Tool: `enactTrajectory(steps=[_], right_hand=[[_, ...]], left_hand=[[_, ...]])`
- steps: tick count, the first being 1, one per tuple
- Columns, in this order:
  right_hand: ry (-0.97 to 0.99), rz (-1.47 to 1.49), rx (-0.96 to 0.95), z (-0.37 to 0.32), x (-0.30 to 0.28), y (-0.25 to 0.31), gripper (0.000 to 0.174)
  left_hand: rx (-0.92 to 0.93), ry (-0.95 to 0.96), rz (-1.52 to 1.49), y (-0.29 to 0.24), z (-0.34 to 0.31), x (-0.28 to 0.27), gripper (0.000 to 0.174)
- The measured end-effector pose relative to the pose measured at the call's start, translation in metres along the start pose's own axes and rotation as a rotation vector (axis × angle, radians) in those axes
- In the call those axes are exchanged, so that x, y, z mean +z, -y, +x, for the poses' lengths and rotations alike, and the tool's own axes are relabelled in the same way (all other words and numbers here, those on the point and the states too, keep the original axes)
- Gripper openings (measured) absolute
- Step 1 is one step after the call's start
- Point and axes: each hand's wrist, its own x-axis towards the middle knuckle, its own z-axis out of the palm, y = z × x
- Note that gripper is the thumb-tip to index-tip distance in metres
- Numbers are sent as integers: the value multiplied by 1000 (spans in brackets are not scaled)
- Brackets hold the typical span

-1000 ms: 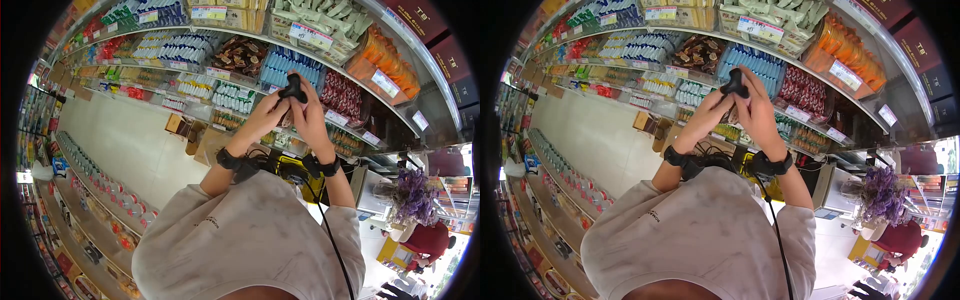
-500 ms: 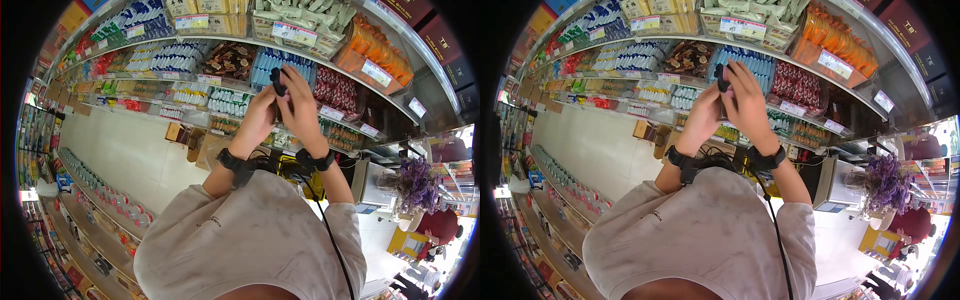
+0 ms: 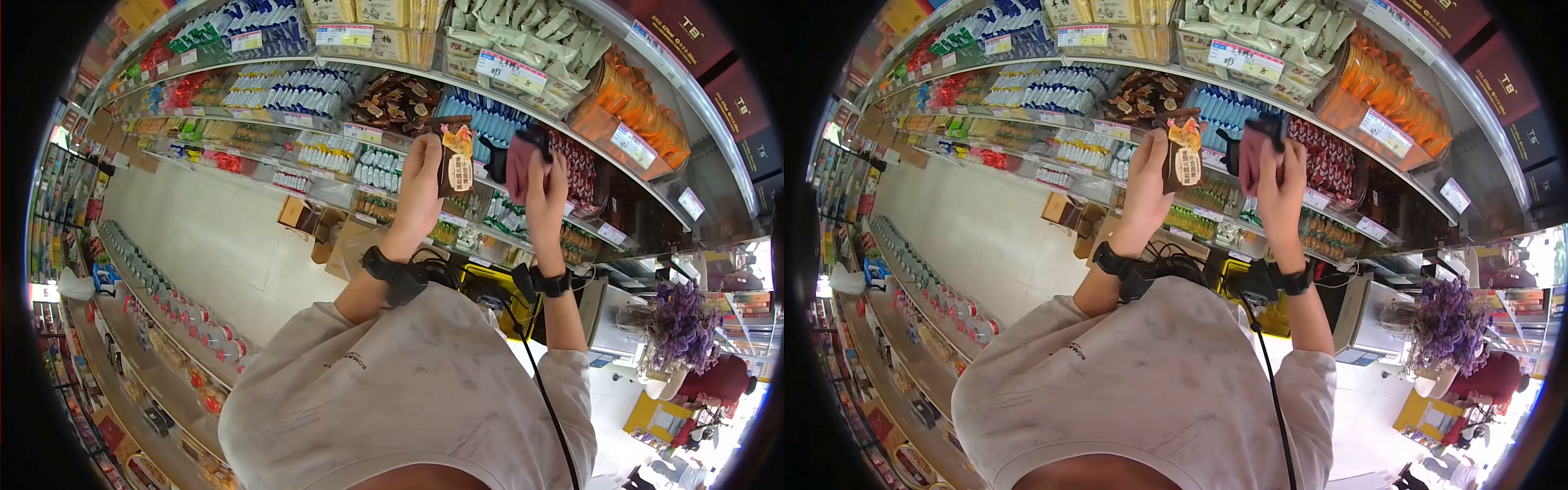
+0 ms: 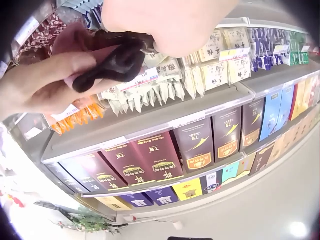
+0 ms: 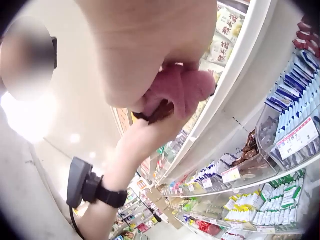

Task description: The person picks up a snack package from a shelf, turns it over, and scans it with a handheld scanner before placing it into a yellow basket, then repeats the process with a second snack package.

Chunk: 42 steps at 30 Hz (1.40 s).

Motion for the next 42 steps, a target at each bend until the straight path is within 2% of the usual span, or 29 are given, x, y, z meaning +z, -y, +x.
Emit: enactTrajectory(steps=[1,4,5,8,9,12,13,15,17,20,21,23,26,28,30,31,32,33,36,37,40,41,42], right_hand=[[-65,138,248,-1,2,-1,29],[272,560,518,-2,20,19,34],[250,507,494,-4,28,31,24],[178,451,314,-6,29,27,17],[191,466,322,-3,26,28,20],[149,366,245,-4,28,17,24],[122,345,201,-5,31,14,24],[72,307,110,-8,39,12,26],[133,201,88,-16,44,20,27],[208,112,-59,-14,46,24,35],[158,131,-91,-15,51,26,38],[128,147,-60,-15,52,23,42],[126,216,59,-8,48,15,46],[32,363,62,4,48,25,48],[88,405,108,9,39,23,51],[132,436,135,10,35,22,52],[177,467,163,12,31,22,52],[163,565,249,15,27,25,48],[311,679,502,18,8,5,43],[273,780,447,18,8,6,39],[120,676,326,16,12,13,37],[48,524,268,15,12,14,34],[2,501,303,16,10,7,35]], left_hand=[[25,-25,78,2,-2,3,37],[226,-93,617,5,-5,19,35],[314,-83,661,9,-2,19,32],[472,-84,771,20,13,2,29],[430,-49,642,9,7,12,29],[480,-30,712,4,5,12,31],[414,14,669,2,0,18,40],[435,12,704,5,-5,25,43],[444,12,754,11,-2,23,48],[293,15,656,7,-3,28,48],[277,35,640,6,-3,30,47],[242,76,603,5,-4,33,47],[317,113,727,13,-2,31,42],[387,136,780,17,0,26,40],[476,165,800,19,3,25,40],[368,164,713,13,-1,30,40],[354,199,696,12,-1,29,41],[340,234,680,11,-2,28,41],[318,314,766,1,-3,26,44],[310,337,817,-1,-5,26,44],[323,379,775,2,-6,27,36],[195,326,634,4,-6,26,33],[69,271,492,7,-8,22,30]])
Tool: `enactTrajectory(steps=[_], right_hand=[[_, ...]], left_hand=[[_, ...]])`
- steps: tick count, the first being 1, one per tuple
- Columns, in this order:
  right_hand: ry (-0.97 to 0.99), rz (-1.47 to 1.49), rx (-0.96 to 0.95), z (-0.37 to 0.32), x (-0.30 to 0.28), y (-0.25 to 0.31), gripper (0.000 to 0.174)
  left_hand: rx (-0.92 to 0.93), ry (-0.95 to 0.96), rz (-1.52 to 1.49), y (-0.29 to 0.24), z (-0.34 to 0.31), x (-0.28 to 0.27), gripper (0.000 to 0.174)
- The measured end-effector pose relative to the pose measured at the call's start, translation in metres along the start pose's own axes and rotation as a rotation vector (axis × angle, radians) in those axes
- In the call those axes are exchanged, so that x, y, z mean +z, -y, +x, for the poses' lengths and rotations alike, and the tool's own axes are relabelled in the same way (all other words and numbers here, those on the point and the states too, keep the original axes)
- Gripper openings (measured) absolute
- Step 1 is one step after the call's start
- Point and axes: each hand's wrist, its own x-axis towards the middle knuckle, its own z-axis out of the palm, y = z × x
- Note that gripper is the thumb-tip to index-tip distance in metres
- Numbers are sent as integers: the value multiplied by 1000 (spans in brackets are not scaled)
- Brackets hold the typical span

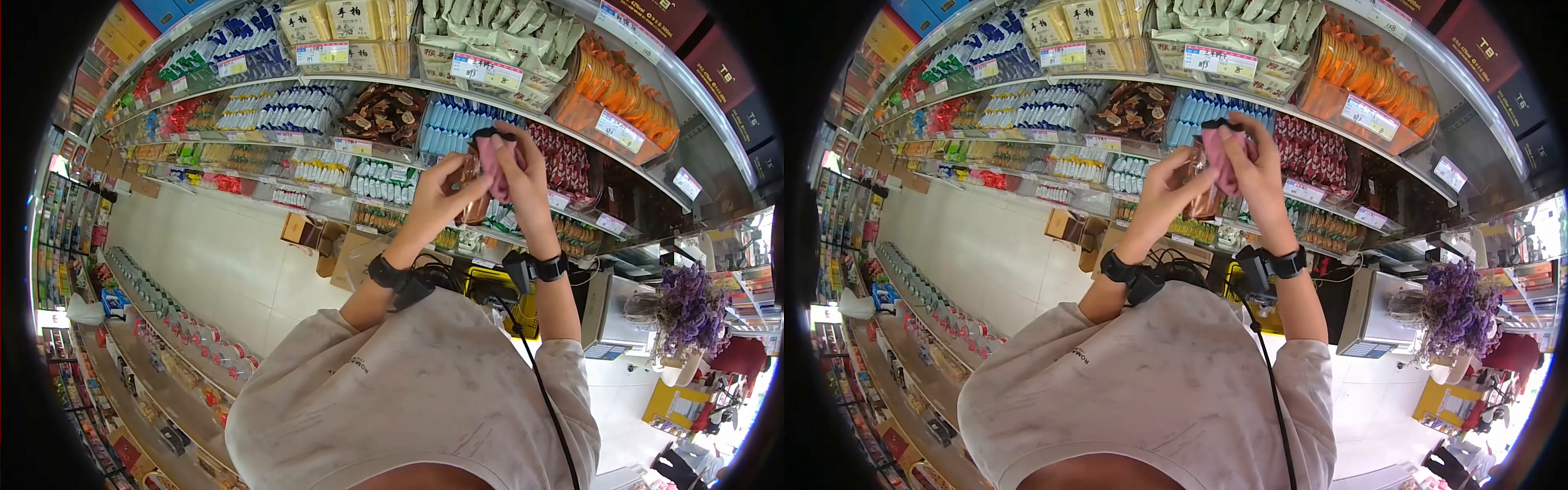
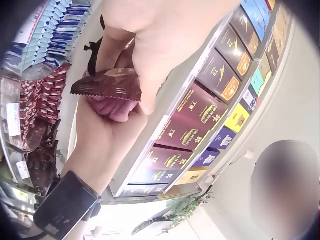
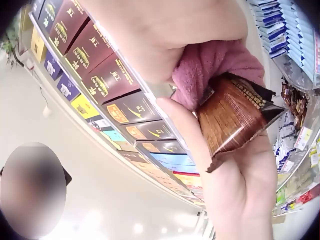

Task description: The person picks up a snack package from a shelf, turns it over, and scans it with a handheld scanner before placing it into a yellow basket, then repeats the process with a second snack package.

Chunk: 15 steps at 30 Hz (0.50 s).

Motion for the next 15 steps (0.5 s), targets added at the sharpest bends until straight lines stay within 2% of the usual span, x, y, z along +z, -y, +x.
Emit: enactTrajectory(steps=[1,3,5,6,8,10,13,15], right_hand=[[-56,-14,24,5,-10,-8,35],[-191,-9,27,2,-11,-2,37],[-182,-72,-56,-8,2,-2,38],[-174,-106,-95,-12,8,-2,39],[-13,-396,-392,-20,22,-13,44],[24,-552,-355,-25,24,-33,44],[250,-302,-57,-24,10,-32,45],[357,-244,77,-23,4,-19,48]], left_hand=[[-116,-32,-156,1,-2,0,27],[-40,-133,-191,-7,-1,4,23],[34,-210,-192,1,4,-1,25],[0,-227,-289,0,4,-1,26],[-70,-253,-478,-3,4,-2,28],[-50,-252,-404,-2,5,-9,27],[-62,-318,-319,-14,6,-15,23],[-95,-302,-343,-11,5,-23,23]])
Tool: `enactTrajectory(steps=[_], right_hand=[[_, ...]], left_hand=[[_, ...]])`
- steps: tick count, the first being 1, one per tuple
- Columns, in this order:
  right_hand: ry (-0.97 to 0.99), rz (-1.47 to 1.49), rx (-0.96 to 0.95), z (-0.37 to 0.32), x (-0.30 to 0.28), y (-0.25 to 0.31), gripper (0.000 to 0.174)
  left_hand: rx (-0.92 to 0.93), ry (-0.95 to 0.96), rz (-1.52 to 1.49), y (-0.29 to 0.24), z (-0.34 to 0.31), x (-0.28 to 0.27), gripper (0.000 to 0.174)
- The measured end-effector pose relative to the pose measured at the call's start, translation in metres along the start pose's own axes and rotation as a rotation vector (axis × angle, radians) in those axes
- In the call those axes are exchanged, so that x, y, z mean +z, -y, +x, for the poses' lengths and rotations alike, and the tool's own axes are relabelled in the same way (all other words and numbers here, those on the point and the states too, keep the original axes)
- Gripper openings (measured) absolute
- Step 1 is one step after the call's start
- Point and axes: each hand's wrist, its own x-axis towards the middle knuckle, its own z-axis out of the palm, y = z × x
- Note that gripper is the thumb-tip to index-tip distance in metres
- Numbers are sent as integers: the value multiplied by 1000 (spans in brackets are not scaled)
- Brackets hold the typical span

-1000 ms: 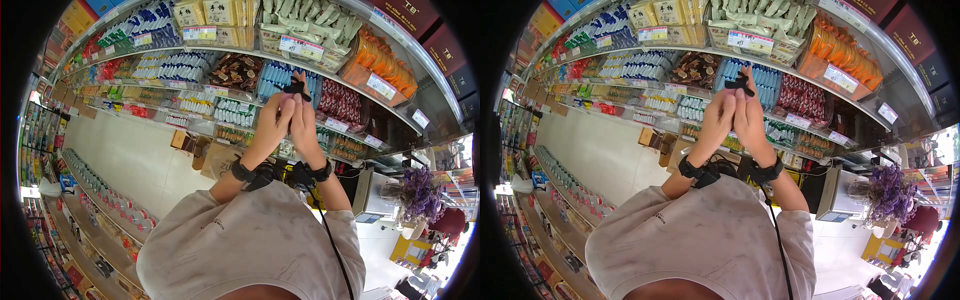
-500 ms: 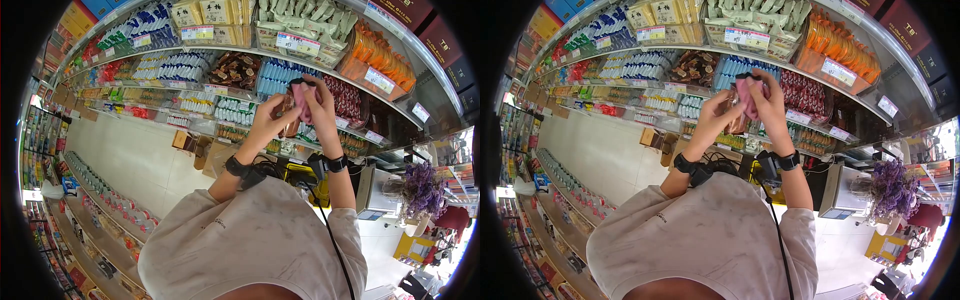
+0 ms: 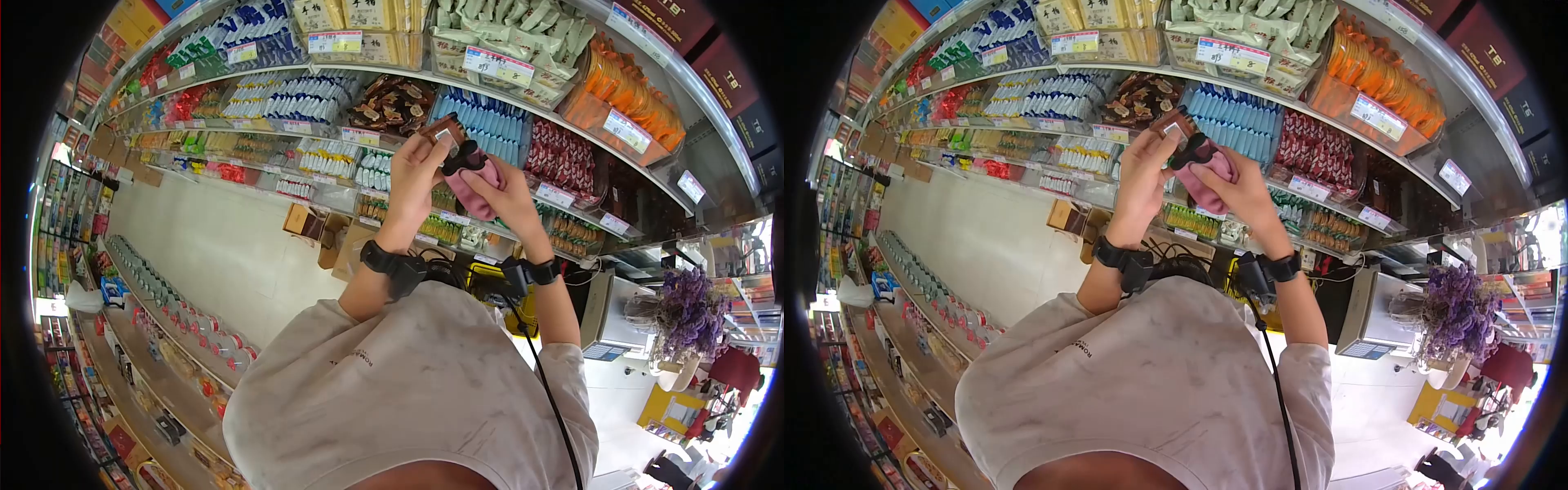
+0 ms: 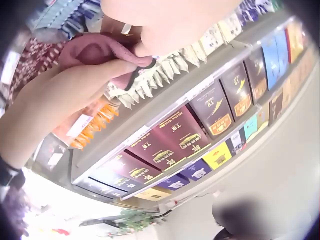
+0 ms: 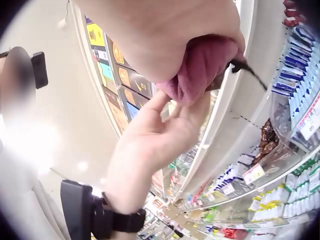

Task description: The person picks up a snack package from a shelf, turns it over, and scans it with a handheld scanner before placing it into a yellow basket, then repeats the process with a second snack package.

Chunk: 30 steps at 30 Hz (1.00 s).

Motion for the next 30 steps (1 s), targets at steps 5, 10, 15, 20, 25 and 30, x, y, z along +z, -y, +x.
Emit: enactTrajectory(steps=[5,10,15,20,25,30], right_hand=[[43,60,-78,-2,-8,-2,62],[109,96,-150,-9,-13,-5,68],[-20,-3,-40,-17,-32,4,60],[-543,63,-141,-11,-48,2,41],[-10,55,144,-21,-20,14,32],[98,150,187,-21,1,12,21]], left_hand=[[-62,36,16,-8,-3,-3,22],[-160,67,-123,2,0,-18,21],[-95,42,-141,1,1,-18,23],[-7,12,60,-7,-7,-5,27],[124,169,68,2,-9,19,33],[245,93,397,7,-3,6,46]])
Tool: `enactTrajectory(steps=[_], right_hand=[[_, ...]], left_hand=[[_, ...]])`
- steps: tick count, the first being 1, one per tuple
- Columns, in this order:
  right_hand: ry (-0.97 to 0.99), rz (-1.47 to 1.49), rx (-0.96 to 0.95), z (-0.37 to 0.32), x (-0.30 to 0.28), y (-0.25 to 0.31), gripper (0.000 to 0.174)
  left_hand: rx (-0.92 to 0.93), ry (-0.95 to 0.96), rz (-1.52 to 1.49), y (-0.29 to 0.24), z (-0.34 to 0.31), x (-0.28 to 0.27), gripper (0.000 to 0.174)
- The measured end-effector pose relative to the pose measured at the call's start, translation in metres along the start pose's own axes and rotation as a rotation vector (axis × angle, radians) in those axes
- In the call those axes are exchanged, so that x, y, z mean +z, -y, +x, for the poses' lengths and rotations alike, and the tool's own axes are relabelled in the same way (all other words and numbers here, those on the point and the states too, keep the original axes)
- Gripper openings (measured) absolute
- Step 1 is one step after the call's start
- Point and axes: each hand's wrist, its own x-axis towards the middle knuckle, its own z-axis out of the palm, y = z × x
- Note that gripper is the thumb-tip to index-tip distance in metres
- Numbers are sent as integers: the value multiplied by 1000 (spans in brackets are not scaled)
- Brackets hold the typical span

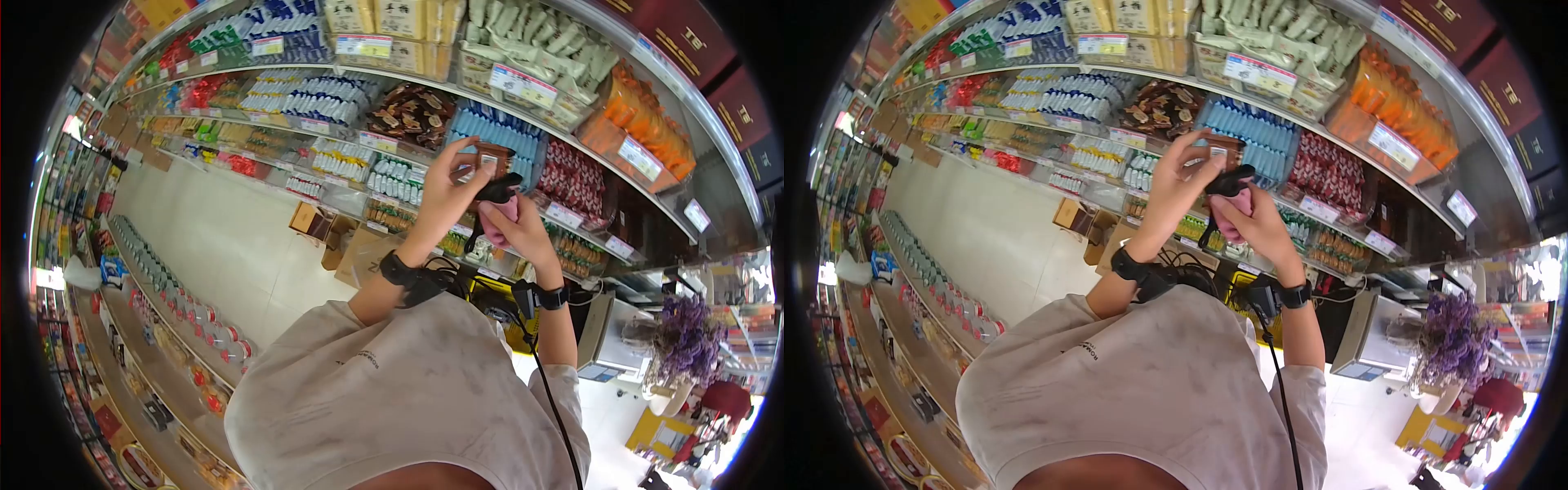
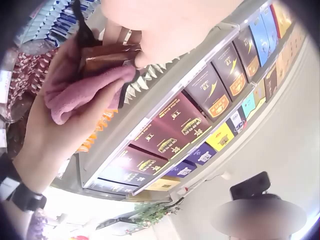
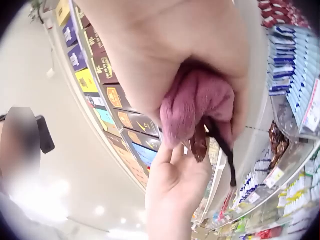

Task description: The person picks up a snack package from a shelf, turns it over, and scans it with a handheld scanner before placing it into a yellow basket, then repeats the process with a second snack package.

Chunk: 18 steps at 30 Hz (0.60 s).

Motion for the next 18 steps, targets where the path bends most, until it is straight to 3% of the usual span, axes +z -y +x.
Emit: enactTrajectory(steps=[1,2,3,4,7,8,11,12,15,18], right_hand=[[-67,-199,-99,6,-2,-9,26],[-136,-396,-199,13,-4,-19,31],[-210,-593,-301,18,-2,-22,37],[-228,-776,-384,20,0,-20,59],[-157,-811,-367,22,5,-34,64],[-141,-832,-490,22,6,-38,55],[21,-405,4,14,3,-24,44],[-36,-157,60,10,0,-30,38],[-260,-110,42,4,-25,-59,41],[-366,-73,-32,-2,-51,-85,45]], left_hand=[[70,-64,148,5,0,-1,51],[-46,-39,70,8,-3,-1,60],[-58,27,119,7,-3,-1,59],[-47,36,160,14,-4,-1,55],[-107,23,118,24,-5,-15,48],[-141,10,78,25,-3,-22,46],[-318,-85,-168,35,1,-47,43],[-323,-145,-260,29,0,-51,41],[-297,-202,-221,54,9,-86,37],[-180,-268,-86,66,25,-116,33]])
